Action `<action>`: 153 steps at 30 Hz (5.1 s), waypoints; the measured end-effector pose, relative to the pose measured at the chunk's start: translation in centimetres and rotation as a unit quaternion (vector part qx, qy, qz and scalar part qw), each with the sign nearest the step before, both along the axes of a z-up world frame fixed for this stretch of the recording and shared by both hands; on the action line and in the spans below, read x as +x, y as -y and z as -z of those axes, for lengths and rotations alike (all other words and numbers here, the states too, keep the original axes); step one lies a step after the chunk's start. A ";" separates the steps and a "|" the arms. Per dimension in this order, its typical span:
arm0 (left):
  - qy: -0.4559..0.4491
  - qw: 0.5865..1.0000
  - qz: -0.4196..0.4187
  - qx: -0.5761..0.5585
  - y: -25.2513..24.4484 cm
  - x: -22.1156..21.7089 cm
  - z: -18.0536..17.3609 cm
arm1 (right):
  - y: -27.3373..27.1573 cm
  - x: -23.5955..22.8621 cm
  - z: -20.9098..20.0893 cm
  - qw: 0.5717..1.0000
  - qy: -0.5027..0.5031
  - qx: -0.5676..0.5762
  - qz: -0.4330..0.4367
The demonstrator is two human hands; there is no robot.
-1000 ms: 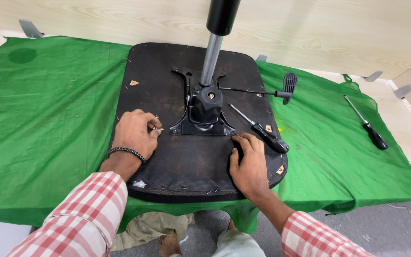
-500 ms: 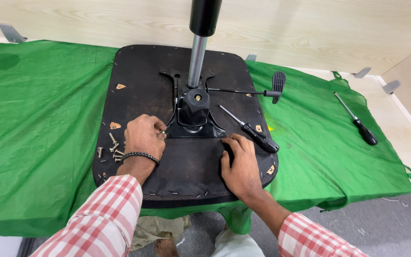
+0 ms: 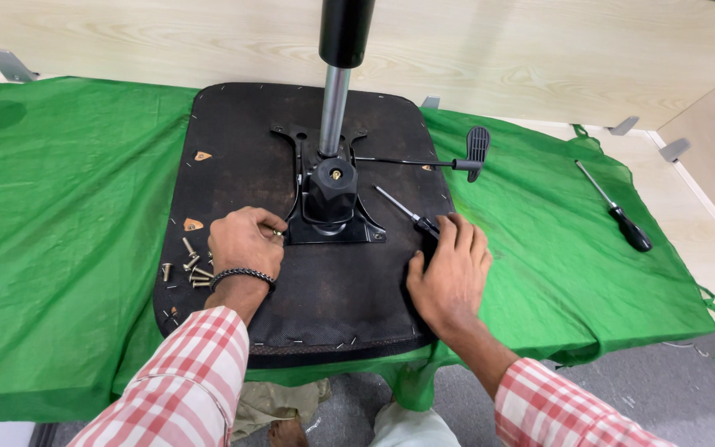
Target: The person unscrews screws from the underside of a chair seat with a screwdriver, then positions the tilt mechanism and gas cylinder onto the seat and begins fastening the mechanism to the seat with screws.
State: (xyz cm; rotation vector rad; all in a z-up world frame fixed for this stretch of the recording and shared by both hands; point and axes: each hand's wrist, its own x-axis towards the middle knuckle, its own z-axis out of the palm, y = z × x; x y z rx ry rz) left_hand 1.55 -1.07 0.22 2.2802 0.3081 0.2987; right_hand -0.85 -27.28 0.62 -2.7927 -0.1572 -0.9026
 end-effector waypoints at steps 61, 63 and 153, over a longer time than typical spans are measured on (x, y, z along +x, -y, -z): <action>-0.055 0.997 0.052 -0.031 -1.2 -0.2 -0.5 | -11.1 -0.1 -15.5 0.937 -0.220 0.113 -0.248; -0.072 0.996 0.047 -0.032 -1.1 -0.2 -0.7 | -11.5 0.6 -15.6 0.941 -0.187 0.088 -0.268; 0.055 0.996 0.050 0.057 0.2 -0.4 -0.1 | -12.8 2.0 -14.9 0.858 -0.222 0.224 -0.406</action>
